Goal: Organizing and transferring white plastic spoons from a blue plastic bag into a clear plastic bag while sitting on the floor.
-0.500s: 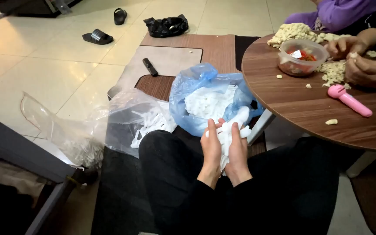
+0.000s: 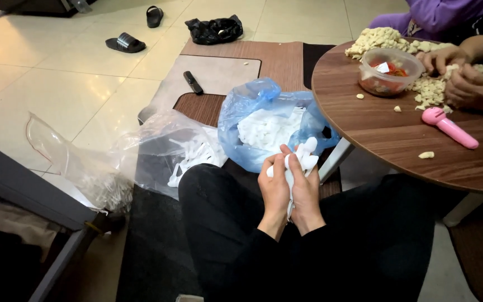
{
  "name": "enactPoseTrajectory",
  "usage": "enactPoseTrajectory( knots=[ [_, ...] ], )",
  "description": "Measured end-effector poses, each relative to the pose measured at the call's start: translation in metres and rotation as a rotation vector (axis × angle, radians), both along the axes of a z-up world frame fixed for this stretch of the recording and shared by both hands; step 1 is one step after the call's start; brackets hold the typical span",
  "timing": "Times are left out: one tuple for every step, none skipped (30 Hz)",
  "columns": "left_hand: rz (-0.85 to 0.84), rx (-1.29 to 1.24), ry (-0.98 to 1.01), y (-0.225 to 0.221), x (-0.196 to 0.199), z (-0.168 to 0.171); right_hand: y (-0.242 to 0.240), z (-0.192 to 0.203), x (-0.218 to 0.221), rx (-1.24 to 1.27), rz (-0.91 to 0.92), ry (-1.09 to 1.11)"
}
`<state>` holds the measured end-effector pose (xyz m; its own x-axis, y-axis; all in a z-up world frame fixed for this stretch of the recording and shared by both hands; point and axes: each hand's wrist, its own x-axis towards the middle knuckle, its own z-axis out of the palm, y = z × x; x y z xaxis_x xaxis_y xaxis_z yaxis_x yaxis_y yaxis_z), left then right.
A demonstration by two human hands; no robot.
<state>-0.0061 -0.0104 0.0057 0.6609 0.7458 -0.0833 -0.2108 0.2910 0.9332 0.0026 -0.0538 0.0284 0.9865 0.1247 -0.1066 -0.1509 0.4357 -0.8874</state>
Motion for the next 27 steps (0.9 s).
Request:
enactPoseTrajectory(
  knots=[
    [0.0, 0.0, 0.003, 0.0, 0.002, -0.004, 0.002, -0.001, 0.0, 0.0, 0.0, 0.003],
    [0.035, 0.007, -0.038, 0.0, 0.004, -0.007, 0.003, -0.002, -0.001, -0.008, -0.008, -0.004],
    [0.07, 0.014, -0.08, 0.0, 0.006, -0.011, 0.005, -0.003, -0.001, -0.015, -0.017, -0.011],
    [0.065, 0.015, -0.081, 0.002, 0.009, -0.013, 0.005, -0.004, 0.001, -0.014, -0.022, -0.012],
    [0.062, 0.053, -0.133, 0.004, 0.012, -0.016, 0.005, -0.005, 0.002, -0.02, -0.032, -0.023],
    [0.059, 0.09, -0.181, 0.005, 0.013, -0.02, 0.005, -0.007, 0.001, -0.029, -0.042, -0.03],
    [0.055, 0.088, -0.178, 0.004, 0.012, -0.017, 0.004, -0.01, 0.003, -0.03, -0.045, -0.026],
    [0.057, 0.131, -0.192, 0.002, 0.01, -0.014, 0.003, -0.012, 0.003, -0.039, -0.054, -0.033],
    [0.06, 0.174, -0.206, 0.001, 0.009, -0.011, 0.002, -0.014, 0.004, -0.048, -0.062, -0.04],
    [0.059, 0.173, -0.203, 0.0, 0.008, -0.008, 0.002, -0.016, 0.005, -0.049, -0.063, -0.036],
    [0.076, 0.215, -0.194, -0.002, 0.006, -0.005, 0.001, -0.017, 0.006, -0.058, -0.07, -0.043],
    [0.094, 0.257, -0.187, -0.003, 0.005, -0.002, 0.001, -0.019, 0.007, -0.066, -0.077, -0.052],
    [0.093, 0.257, -0.185, -0.003, 0.006, -0.003, 0.0, -0.019, 0.006, -0.066, -0.078, -0.049],
    [0.131, 0.301, -0.145, -0.004, 0.007, -0.004, -0.002, -0.019, 0.006, -0.099, -0.078, -0.042],
    [0.169, 0.344, -0.106, -0.004, 0.008, -0.005, -0.003, -0.018, 0.006, -0.132, -0.077, -0.035],
    [0.168, 0.344, -0.104, -0.004, 0.009, -0.006, -0.004, -0.019, 0.005, -0.133, -0.078, -0.034],
    [0.182, 0.368, -0.066, -0.004, 0.01, -0.008, -0.004, -0.021, 0.004, -0.139, -0.079, -0.023],
    [0.196, 0.391, -0.027, -0.003, 0.011, -0.009, -0.004, -0.022, 0.003, -0.145, -0.079, -0.011],
    [0.196, 0.39, -0.025, -0.005, 0.01, -0.007, -0.005, -0.023, 0.003, -0.146, -0.079, -0.009],
    [0.182, 0.381, -0.025, -0.006, 0.009, -0.006, -0.005, -0.025, 0.004, -0.131, -0.082, 0.016],
    [0.169, 0.371, -0.026, -0.007, 0.008, -0.004, -0.006, -0.026, 0.005, -0.117, -0.086, 0.04],
    [0.168, 0.371, -0.026, -0.007, 0.009, -0.006, -0.006, -0.025, 0.005, -0.117, -0.086, 0.04],
    [0.16, 0.384, -0.033, -0.006, 0.01, -0.007, -0.006, -0.024, 0.005, -0.104, -0.105, 0.052],
    [0.152, 0.397, -0.04, -0.006, 0.01, -0.009, -0.005, -0.023, 0.005, -0.091, -0.123, 0.064],
    [0.152, 0.397, -0.039, -0.006, 0.009, -0.011, -0.008, -0.029, 0.011, -0.091, -0.122, 0.065],
    [0.062, 0.322, -0.059, -0.006, 0.009, -0.013, -0.009, -0.034, 0.017, -0.095, -0.139, 0.062],
    [-0.028, 0.247, -0.079, -0.005, 0.009, -0.014, -0.011, -0.04, 0.024, -0.1, -0.155, 0.059]
  ],
)
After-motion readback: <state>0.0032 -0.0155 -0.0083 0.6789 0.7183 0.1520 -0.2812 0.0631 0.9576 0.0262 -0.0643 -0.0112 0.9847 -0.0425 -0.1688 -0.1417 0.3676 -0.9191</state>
